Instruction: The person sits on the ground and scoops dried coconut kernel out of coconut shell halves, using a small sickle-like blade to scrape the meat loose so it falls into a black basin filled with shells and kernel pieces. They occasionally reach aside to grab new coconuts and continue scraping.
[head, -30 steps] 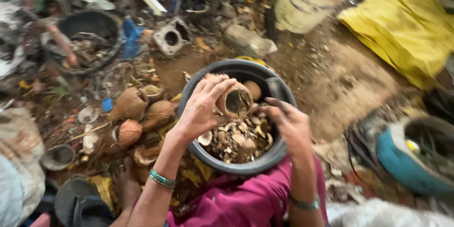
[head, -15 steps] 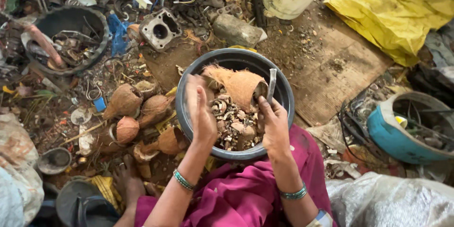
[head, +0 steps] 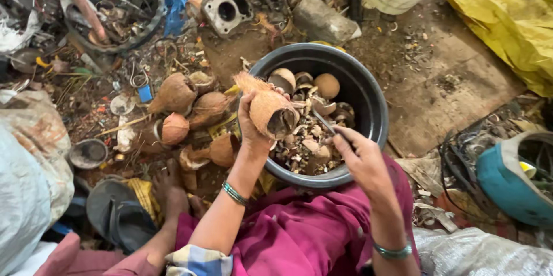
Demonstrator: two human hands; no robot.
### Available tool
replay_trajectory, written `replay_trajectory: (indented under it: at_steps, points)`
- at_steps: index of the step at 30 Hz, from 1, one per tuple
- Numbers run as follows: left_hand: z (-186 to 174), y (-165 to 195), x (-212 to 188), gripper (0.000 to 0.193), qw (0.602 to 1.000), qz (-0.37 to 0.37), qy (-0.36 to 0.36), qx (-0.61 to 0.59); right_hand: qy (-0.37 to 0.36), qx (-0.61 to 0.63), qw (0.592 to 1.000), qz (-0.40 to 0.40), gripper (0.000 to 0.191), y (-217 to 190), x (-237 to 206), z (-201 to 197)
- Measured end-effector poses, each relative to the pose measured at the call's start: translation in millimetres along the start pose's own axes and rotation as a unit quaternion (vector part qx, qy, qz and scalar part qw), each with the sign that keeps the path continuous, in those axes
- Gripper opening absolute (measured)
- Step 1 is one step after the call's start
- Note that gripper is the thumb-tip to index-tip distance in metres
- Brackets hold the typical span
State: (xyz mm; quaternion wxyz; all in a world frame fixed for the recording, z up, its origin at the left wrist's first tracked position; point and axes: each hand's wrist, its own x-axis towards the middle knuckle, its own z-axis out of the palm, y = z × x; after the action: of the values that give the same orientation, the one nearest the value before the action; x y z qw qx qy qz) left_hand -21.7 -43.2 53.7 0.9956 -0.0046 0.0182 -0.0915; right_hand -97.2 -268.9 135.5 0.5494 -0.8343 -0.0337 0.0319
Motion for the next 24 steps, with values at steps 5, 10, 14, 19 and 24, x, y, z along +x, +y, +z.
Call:
replay_trajectory:
  at_steps: [5, 10, 14, 19, 24]
  points:
    - [-9.4, 7.3, 2.3, 0.051, 0.998, -0.045, 0.038, 0.033, -0.009, -0.203, 0.977, -0.072, 0.027, -34.2, -12.9, -4.6]
    - [-12.0, 8.6, 7.3, 0.056, 0.996, -0.057, 0.047, 0.055, -0.025, -0.356, 0.925, -0.133, 0.028, -55.0, -9.8, 3.5]
    - [-8.9, 9.7, 9.0, 0.055, 0.994, -0.028, 0.048, 0.093, -0.035, -0.392, 0.903, -0.174, 0.022, -57.3, -9.3, 5.1]
    - [-3.0, 7.4, 4.1, 0.054, 0.995, -0.093, 0.039, 0.021, -0.068, -0.408, 0.896, -0.162, 0.022, -64.4, -11.4, 5.9]
    - [0.8, 5.4, 2.0, 0.055, 0.995, -0.095, 0.003, 0.037, -0.135, -0.443, 0.865, -0.194, 0.037, -85.6, -9.1, 2.9]
